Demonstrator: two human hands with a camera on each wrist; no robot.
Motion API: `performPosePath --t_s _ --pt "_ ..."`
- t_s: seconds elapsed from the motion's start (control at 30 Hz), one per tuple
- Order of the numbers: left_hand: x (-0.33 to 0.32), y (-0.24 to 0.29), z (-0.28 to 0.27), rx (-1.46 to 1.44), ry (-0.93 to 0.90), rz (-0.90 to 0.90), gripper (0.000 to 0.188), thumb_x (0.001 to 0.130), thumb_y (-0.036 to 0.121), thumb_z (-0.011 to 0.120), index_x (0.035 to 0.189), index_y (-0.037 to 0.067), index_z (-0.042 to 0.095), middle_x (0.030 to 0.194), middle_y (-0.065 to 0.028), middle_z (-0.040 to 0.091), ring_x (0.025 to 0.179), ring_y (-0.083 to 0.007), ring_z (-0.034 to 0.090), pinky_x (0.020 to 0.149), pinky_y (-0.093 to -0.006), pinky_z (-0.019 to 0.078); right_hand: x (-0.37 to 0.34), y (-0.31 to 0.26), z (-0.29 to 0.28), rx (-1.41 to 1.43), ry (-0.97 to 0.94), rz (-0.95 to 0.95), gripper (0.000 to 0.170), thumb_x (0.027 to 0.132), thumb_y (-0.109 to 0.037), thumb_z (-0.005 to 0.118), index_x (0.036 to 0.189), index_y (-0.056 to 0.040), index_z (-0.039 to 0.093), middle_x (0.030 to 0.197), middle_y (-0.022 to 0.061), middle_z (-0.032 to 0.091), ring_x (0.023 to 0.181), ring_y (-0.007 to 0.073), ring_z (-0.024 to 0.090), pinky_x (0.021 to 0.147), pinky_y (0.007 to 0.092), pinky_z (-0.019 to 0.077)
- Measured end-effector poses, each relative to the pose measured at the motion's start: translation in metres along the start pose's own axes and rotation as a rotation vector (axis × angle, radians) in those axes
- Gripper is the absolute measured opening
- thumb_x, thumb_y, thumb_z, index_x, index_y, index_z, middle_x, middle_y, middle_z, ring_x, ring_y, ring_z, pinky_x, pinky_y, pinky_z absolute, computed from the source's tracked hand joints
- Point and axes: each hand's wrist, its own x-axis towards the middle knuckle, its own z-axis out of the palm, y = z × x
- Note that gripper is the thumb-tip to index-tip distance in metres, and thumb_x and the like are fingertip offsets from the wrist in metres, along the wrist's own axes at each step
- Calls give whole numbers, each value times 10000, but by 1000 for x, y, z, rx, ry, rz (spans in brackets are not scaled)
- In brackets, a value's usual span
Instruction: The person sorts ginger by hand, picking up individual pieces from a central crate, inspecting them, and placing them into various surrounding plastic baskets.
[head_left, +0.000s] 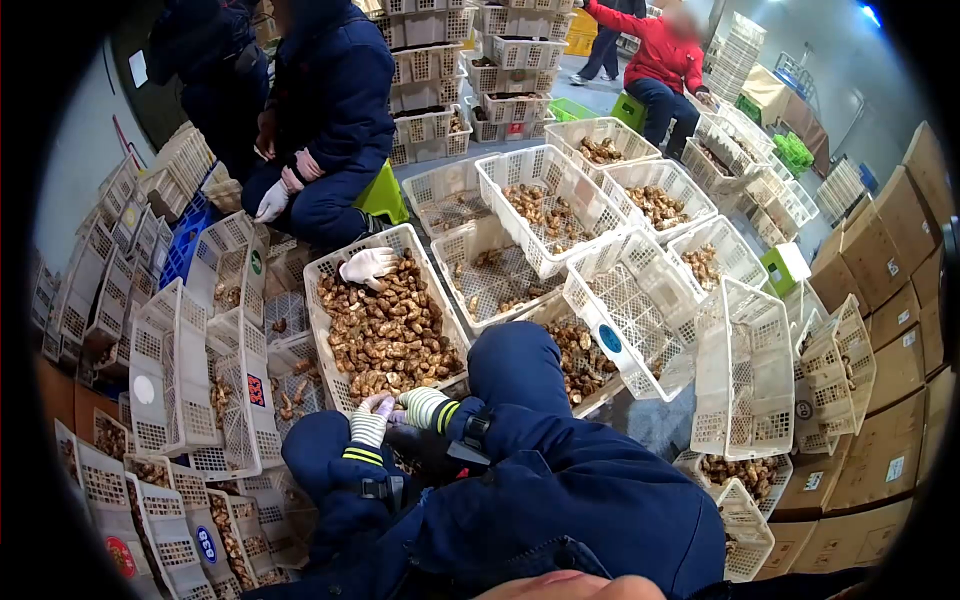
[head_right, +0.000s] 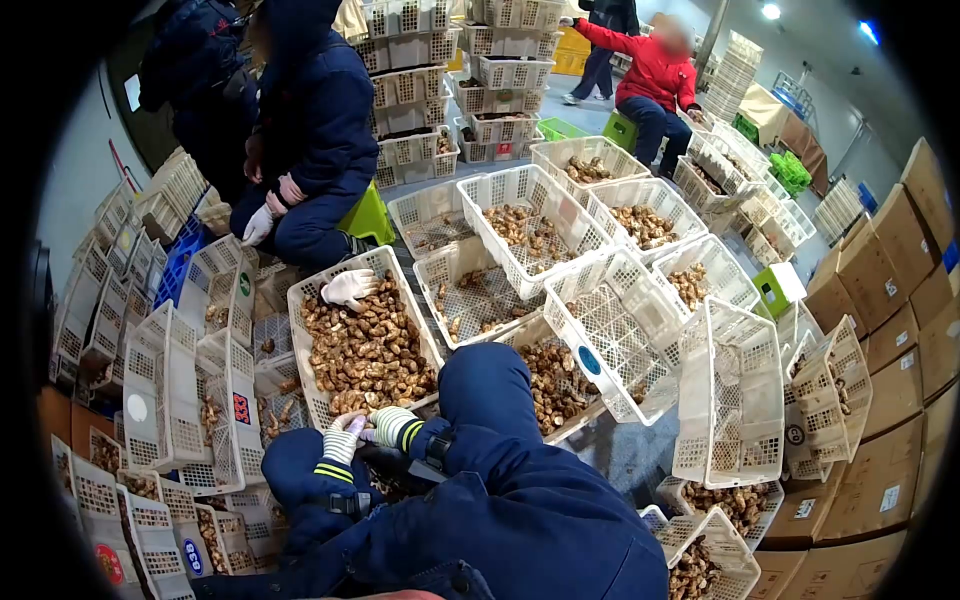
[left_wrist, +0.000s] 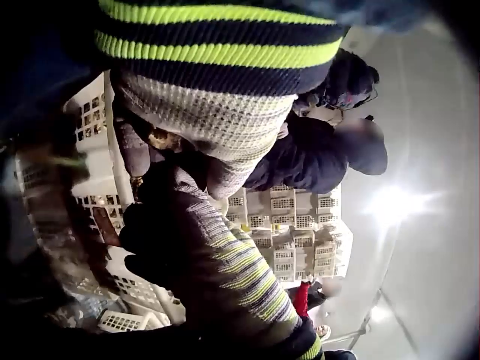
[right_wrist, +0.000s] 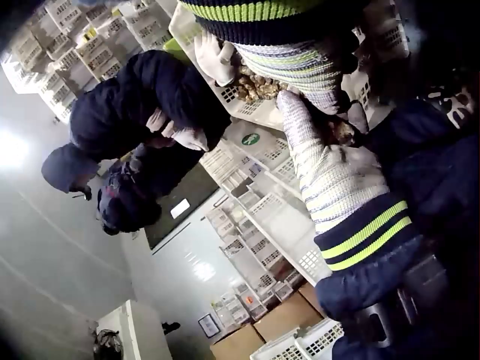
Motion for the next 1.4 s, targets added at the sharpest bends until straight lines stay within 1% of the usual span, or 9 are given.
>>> performPosePath --t_s 0.13,0.4,0.47,0.6,0.7,0.8,0.87,1.07,1.4 --pt "-12 20 4 -73 -4 -79 324 858 192 659 1096 -23 614 1022 -109 653 912 -163 603 830 -265 473 -1 0 -1 -5 16 -15 502 841 -494 545 978 -20 639 866 215 655 846 382 625 728 424 492" --pt "-5 8 3 -76 -17 -61 300 867 166 645 1095 -25 610 1000 -97 656 892 -141 602 810 -249 478 4 3 3 -23 -37 1 542 848 -503 534 1068 -13 604 928 230 648 886 379 622 756 428 491" --pt "-16 35 6 8 -38 -121 287 871 168 639 1080 -26 616 992 -94 659 878 -133 604 796 -249 484 14 14 15 -67 11 -49 542 849 -489 536 1135 -30 577 929 234 648 877 383 624 754 428 492" --pt "-22 38 6 31 -17 54 283 864 226 649 1052 14 646 978 -82 669 868 -136 610 779 -251 482 17 15 17 -46 2 -8 609 816 -540 536 1144 -30 590 974 241 642 927 384 617 801 435 487" --pt "-13 22 3 177 -24 108 346 850 314 651 1051 31 652 970 -91 678 881 -168 627 808 -290 482 22 20 22 -112 -15 -14 561 848 -505 516 1141 -33 595 963 235 645 913 379 617 793 442 482" --pt "-32 55 4 -61 -64 -45 317 857 252 651 1061 9 636 948 -95 676 872 -158 627 797 -270 492 23 23 27 -165 3 -15 515 858 -455 528 1141 -30 595 964 236 641 914 377 611 785 438 480" --pt "-26 44 4 3 -52 -24 306 856 231 654 1063 8 634 956 -94 676 870 -163 630 801 -270 497 24 26 27 -145 -42 -18 471 859 -394 547 1124 -8 593 952 241 640 904 383 610 786 445 475" --pt "-26 47 2 227 -14 0 325 841 288 663 1062 50 651 972 -104 679 887 -189 628 815 -298 487 24 24 29 -178 -5 -30 492 863 -435 530 1085 -2 602 948 244 640 907 391 607 800 432 473" --pt "-15 26 5 128 -36 13 321 846 266 656 1075 42 640 978 -83 673 888 -153 610 812 -280 483 28 33 39 -153 70 -60 590 843 -548 515 1000 10 626 833 240 646 812 386 627 733 424 485"
